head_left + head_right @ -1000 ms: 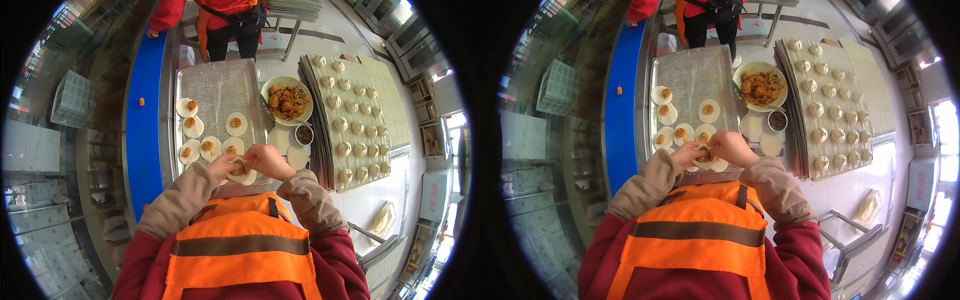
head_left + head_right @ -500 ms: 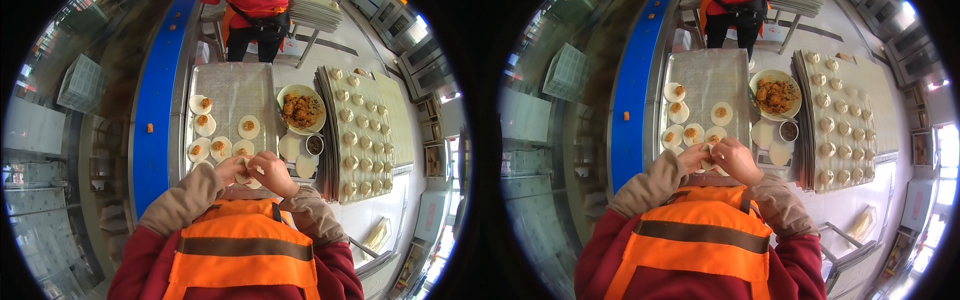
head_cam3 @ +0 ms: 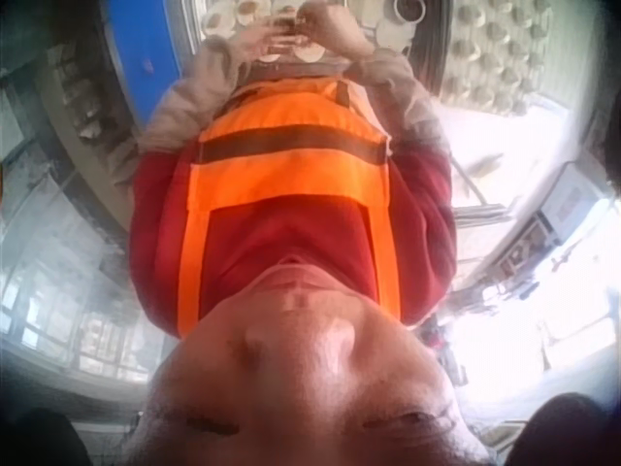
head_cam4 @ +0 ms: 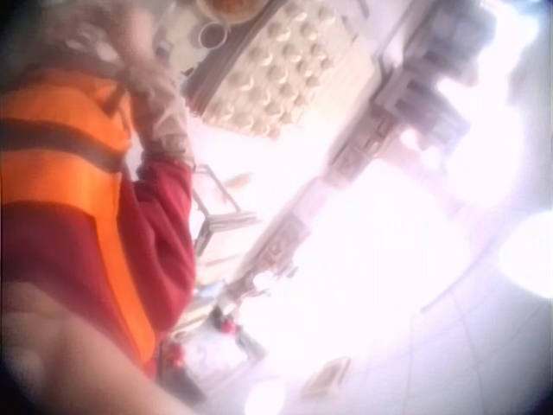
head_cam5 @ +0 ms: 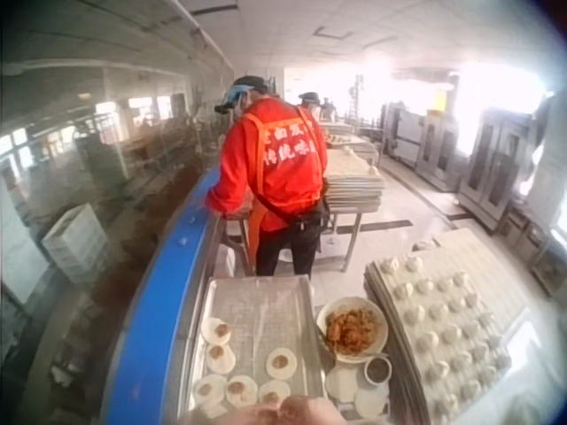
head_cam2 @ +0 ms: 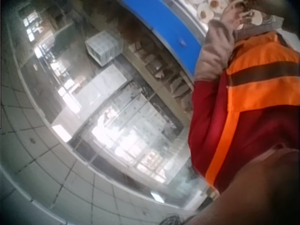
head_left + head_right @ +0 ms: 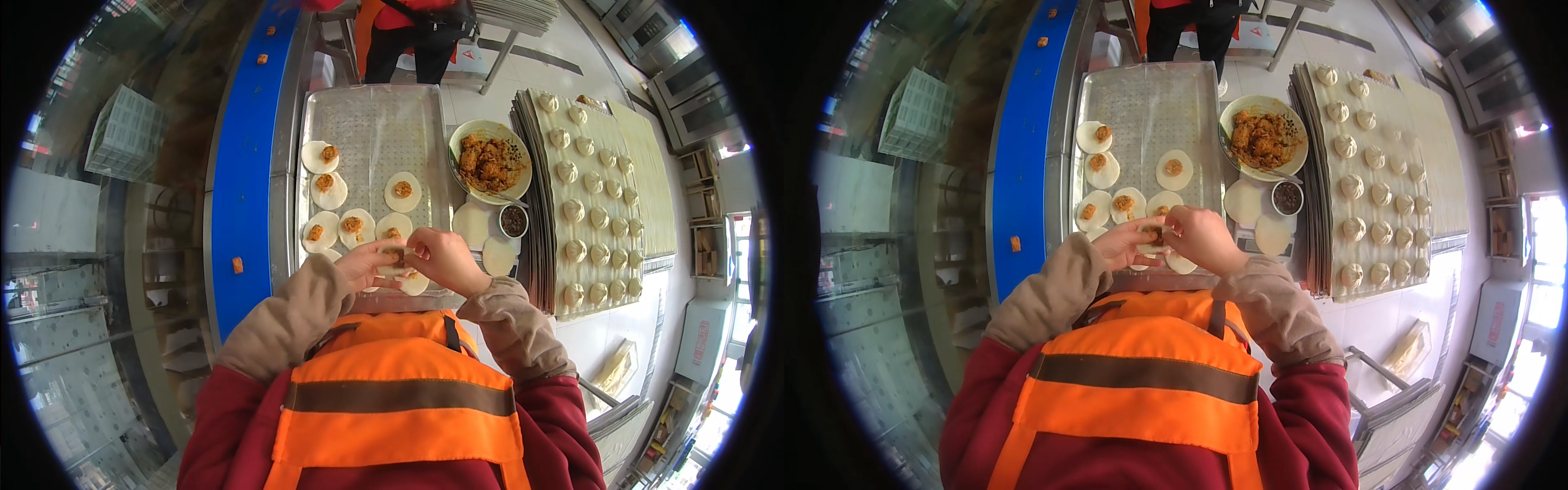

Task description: The person places filling onto dough discs, folds and pleats them into dumplings, and arranges the finished dumplings on a tray. The person also moves dough discs from a conveyor belt to a tray and continues the assembly process.

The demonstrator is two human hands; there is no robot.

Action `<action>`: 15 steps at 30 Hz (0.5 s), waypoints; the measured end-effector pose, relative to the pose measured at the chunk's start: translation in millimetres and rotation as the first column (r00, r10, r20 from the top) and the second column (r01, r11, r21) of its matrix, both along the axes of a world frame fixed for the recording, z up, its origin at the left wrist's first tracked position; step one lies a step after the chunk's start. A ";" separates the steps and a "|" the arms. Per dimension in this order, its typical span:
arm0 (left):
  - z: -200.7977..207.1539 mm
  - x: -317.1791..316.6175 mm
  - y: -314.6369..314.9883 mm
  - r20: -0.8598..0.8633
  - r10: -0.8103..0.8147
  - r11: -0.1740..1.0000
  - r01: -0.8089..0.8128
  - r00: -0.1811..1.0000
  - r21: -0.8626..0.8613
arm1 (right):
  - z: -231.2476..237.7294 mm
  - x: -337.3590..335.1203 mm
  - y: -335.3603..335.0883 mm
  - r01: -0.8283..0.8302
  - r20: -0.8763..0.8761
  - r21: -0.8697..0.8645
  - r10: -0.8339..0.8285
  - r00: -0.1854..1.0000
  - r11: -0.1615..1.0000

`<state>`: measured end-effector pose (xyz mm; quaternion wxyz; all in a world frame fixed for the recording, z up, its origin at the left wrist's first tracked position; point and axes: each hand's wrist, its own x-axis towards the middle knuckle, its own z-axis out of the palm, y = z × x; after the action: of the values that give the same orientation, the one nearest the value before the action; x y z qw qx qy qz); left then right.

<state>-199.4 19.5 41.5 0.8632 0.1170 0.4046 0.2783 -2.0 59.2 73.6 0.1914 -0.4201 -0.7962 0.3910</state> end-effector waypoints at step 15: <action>-18.3 -61.9 -57.6 -0.053 0.447 0.894 -0.444 0.893 0.060 | 1.8 -90.8 22.1 -0.362 -0.212 -0.307 0.307 0.928 0.880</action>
<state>-261.3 -38.1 23.2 0.7599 0.0500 0.4421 0.4739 -92.9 81.3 75.3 0.1073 -0.2705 -0.7597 0.5815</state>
